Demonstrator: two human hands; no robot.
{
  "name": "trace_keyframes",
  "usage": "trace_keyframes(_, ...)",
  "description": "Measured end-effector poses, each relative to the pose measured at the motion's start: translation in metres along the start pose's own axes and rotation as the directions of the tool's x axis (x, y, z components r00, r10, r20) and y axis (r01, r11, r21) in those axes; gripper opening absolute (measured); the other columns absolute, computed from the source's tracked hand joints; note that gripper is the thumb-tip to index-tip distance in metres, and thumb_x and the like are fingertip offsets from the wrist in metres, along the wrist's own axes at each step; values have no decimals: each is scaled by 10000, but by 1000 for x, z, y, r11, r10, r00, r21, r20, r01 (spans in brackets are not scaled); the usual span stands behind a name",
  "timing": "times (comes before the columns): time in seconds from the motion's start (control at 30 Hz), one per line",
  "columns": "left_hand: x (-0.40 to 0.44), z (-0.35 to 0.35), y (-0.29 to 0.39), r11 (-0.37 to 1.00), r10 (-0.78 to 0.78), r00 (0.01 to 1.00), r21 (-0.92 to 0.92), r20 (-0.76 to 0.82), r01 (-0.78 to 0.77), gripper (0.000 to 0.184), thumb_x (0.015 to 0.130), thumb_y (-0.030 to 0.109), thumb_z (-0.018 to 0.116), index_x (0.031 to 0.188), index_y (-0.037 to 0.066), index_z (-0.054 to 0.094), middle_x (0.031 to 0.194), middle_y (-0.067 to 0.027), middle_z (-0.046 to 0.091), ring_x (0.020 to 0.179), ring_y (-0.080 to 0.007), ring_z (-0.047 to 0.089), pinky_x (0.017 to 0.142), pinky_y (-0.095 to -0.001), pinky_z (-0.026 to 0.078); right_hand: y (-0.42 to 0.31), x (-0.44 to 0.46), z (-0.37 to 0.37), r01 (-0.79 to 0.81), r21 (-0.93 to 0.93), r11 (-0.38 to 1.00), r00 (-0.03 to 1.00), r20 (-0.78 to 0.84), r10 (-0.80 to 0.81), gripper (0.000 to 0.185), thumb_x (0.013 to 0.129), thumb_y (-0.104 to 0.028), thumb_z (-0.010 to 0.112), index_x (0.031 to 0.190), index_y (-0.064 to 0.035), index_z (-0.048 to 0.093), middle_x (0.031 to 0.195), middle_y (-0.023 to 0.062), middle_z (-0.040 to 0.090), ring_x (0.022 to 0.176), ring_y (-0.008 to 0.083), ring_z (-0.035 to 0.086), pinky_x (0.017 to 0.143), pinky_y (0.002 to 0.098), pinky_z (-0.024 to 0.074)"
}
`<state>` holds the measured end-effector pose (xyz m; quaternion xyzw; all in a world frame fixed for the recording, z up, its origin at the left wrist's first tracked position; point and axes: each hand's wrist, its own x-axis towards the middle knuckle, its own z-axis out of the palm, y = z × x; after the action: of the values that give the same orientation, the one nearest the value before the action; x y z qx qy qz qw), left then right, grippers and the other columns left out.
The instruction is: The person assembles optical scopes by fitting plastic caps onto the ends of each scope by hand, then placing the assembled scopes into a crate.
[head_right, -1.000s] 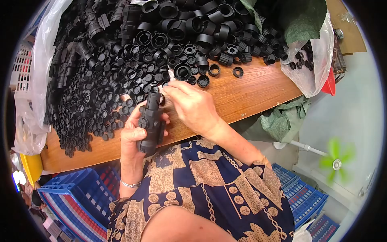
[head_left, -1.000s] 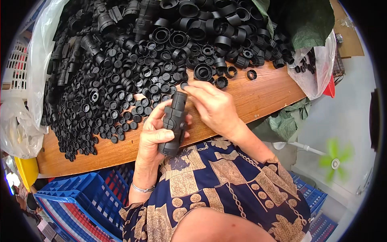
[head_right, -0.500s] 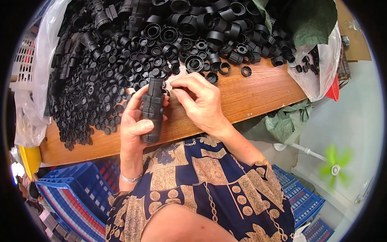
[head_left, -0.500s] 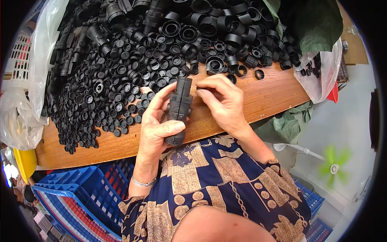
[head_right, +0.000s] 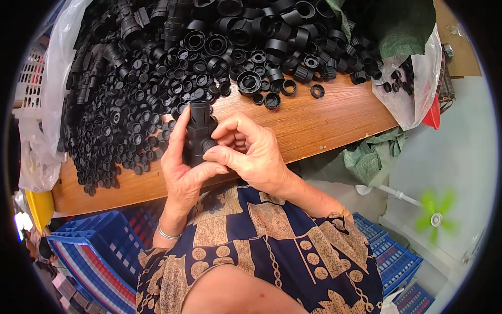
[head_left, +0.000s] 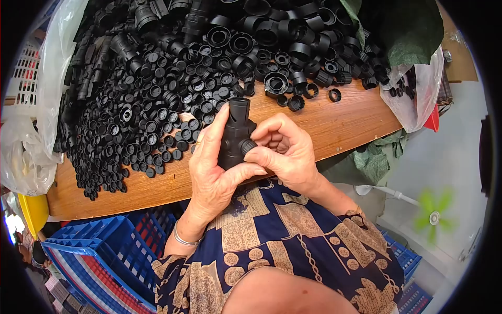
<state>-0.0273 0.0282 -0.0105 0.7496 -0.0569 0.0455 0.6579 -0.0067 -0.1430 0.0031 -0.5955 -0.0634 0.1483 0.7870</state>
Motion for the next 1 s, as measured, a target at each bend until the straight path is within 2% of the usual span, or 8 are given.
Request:
trace_keyframes(0.2,3,4,2,966,-45,999,-255,-19,38,980,654,309,938,1458,27,455,1183,-97,659,1029,-177,641,902,-301,519,1,-6,-3,155,-135,979,987,57,-148,113,908,22,694,1008,-5,650,914,40,676,814,66,635,703,226,517)
trace_keyframes(0.4,4,-1,20,975,-136,991,-180,-7,133,867,634,188,945,1340,31,466,1105,-113,689,988,-140,646,820,-257,524,-3,-2,-21,273,-233,933,962,83,-261,102,899,10,701,1001,7,693,938,76,686,840,114,654,715,249,523)
trace_keyframes(0.47,3,-7,17,964,-193,976,-169,99,208,825,584,156,944,1261,29,490,1044,-107,706,969,-136,648,807,-254,513,-1,7,-20,305,-100,947,952,21,-304,233,890,-29,728,1109,16,661,1084,99,665,1012,157,635,866,289,510)
trace_keyframes(0.5,4,-3,24,860,-269,947,-399,173,317,823,546,127,941,1243,24,516,1054,-102,708,957,-133,649,841,-260,504,-1,10,-20,324,-36,945,946,-13,-325,302,886,-48,742,1163,21,645,1157,110,655,1098,179,625,942,309,504)
trace_keyframes(0.53,4,-4,23,788,-305,920,-478,245,389,833,529,107,934,1249,17,526,1067,-100,708,971,-141,654,862,-258,498,-6,10,-20,207,152,966,974,63,-218,409,874,-48,753,1248,29,606,1217,111,630,1150,187,602,1014,333,480)
trace_keyframes(0.67,4,-12,-4,541,-264,844,-652,468,531,989,474,74,933,1328,-108,469,1134,-200,690,962,-282,721,869,-360,584,2,11,-35,102,165,981,956,256,-143,487,853,-65,779,1294,26,596,1215,113,628,1146,180,604,999,332,497)
trace_keyframes(0.77,4,-12,-10,388,-250,767,-665,591,638,921,466,70,865,1325,-32,548,1125,-144,698,964,-219,702,904,-319,562,4,8,-30,90,269,959,955,251,-160,483,850,-68,783,1287,24,600,1193,111,637,1132,177,611,990,319,503)
trace_keyframes(1.0,0,-4,-14,362,-324,778,-690,538,627,964,484,126,864,1339,-124,497,1161,-193,682,997,-297,713,916,-387,579,-7,0,-25,13,194,981,980,193,-51,438,894,-60,712,1300,23,570,1189,123,655,1129,192,625,998,325,501)
